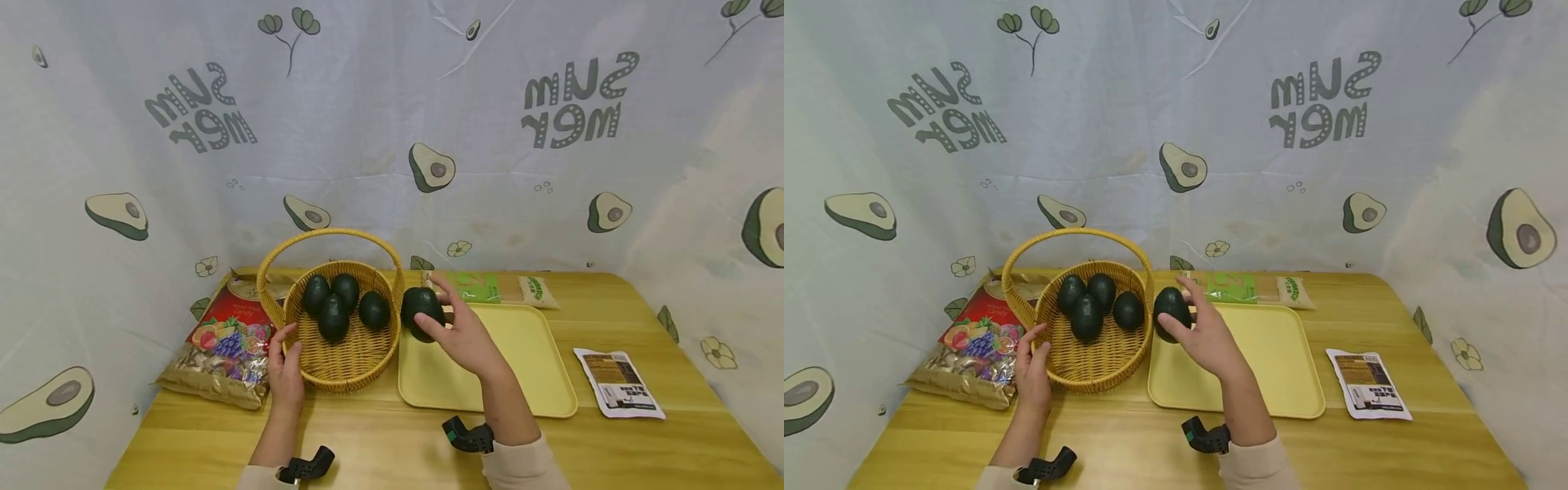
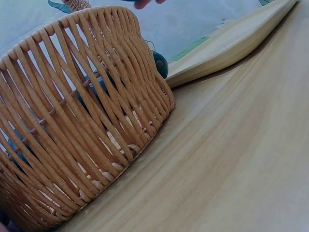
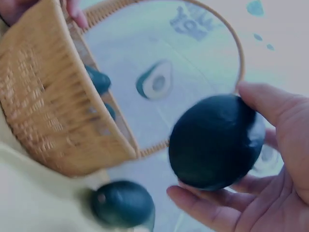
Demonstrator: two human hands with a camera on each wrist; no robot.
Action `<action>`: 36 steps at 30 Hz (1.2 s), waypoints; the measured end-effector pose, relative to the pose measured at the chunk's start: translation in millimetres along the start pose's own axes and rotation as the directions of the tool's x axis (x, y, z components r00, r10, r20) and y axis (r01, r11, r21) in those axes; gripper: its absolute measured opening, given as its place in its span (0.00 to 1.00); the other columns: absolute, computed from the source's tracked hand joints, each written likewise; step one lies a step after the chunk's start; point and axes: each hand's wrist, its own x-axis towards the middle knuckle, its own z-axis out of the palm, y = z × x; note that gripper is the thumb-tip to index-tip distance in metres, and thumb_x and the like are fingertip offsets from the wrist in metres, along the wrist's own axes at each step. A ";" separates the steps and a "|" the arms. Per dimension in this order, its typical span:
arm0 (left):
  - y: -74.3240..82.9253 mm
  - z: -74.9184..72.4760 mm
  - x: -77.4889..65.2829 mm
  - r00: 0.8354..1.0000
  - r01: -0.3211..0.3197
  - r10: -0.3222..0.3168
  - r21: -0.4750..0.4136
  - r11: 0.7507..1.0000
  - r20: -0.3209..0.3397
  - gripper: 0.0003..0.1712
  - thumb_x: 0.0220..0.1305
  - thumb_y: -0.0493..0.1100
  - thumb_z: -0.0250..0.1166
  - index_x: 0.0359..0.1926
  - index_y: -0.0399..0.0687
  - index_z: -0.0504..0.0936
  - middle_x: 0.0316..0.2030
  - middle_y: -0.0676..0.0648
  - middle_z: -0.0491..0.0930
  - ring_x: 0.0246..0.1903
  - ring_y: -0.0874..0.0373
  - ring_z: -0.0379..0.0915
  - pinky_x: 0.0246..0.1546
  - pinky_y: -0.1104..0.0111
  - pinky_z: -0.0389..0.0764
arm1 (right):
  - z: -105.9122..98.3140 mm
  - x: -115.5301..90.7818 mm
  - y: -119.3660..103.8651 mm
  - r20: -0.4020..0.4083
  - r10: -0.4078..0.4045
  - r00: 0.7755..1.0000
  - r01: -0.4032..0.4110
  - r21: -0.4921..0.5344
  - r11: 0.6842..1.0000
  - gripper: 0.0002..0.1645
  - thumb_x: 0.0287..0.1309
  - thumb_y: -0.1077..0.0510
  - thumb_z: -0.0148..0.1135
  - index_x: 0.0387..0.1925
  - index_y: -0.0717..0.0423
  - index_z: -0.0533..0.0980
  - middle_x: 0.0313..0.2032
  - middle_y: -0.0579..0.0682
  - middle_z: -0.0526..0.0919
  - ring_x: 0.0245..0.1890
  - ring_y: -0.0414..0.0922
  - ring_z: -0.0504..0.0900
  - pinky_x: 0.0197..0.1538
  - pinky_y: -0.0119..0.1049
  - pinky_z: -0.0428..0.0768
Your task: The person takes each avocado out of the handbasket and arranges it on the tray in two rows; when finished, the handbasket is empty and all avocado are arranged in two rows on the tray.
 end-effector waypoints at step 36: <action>0.4 -2.2 -1.5 0.999 0.033 -0.033 0.023 0.999 0.020 0.20 0.76 0.34 0.48 0.64 0.34 0.72 0.70 0.41 0.67 0.69 0.65 0.58 0.62 0.76 0.60 | -34.4 11.4 86.9 -0.291 0.288 0.912 -0.362 -0.243 0.900 0.44 0.71 0.44 0.59 0.81 0.46 0.54 0.75 0.70 0.59 0.71 0.73 0.62 0.66 0.70 0.68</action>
